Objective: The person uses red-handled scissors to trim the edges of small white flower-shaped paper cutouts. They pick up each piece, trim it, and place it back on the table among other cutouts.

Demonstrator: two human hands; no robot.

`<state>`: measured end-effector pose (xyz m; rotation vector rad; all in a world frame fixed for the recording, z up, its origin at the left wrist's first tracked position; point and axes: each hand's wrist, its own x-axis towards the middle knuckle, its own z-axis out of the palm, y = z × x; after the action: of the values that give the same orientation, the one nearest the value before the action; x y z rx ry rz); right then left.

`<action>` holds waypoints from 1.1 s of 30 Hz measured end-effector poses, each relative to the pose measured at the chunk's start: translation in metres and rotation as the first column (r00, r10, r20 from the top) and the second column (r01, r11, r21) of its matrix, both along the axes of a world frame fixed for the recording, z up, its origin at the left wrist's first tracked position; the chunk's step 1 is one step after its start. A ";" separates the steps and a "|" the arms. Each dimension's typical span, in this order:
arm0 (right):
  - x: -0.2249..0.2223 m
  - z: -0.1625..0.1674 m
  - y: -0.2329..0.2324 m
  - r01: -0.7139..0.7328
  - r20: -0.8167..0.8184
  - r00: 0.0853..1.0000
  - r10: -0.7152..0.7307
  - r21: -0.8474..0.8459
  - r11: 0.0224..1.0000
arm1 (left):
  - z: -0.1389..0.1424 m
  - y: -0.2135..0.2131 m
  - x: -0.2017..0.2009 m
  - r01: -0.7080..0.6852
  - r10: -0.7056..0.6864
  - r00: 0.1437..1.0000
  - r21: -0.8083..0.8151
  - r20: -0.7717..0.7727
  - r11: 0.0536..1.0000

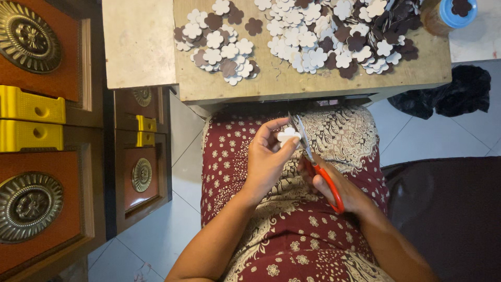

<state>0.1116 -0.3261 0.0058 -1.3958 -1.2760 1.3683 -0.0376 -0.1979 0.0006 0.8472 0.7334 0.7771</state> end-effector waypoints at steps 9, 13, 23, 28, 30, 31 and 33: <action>-0.001 -0.005 -0.002 0.004 0.020 1.000 -0.003 -0.052 0.999 | 0.000 0.002 -0.002 0.003 -0.004 0.999 0.016 0.032 1.000; 0.000 -0.008 -0.004 0.007 0.046 0.999 -0.005 -0.046 0.999 | 0.000 0.004 -0.003 0.021 -0.021 1.000 0.012 0.002 1.000; 0.004 -0.018 -0.007 0.010 0.110 0.994 -0.004 -0.058 0.998 | -0.002 0.008 -0.006 -0.008 0.008 1.000 0.036 -0.009 0.999; 0.003 -0.017 -0.006 0.008 0.111 0.994 0.005 -0.110 0.994 | -0.003 0.009 -0.008 -0.032 0.031 0.999 0.037 0.022 0.999; 0.002 -0.016 -0.005 0.008 0.112 0.994 0.004 -0.102 0.995 | -0.003 0.009 -0.006 -0.046 0.046 0.999 0.004 0.023 0.999; 0.002 -0.014 -0.005 0.009 0.114 0.993 0.001 -0.088 0.996 | -0.003 0.009 -0.005 -0.052 0.053 0.998 -0.013 0.023 0.999; 0.001 -0.011 -0.003 0.004 0.091 0.996 0.002 -0.064 0.998 | -0.003 0.007 -0.003 -0.041 0.041 0.999 -0.017 0.027 0.999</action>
<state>0.1126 -0.3292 -0.0055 -1.5178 -1.2992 1.3697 -0.0407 -0.1907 -0.0024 0.8074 0.7334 0.8171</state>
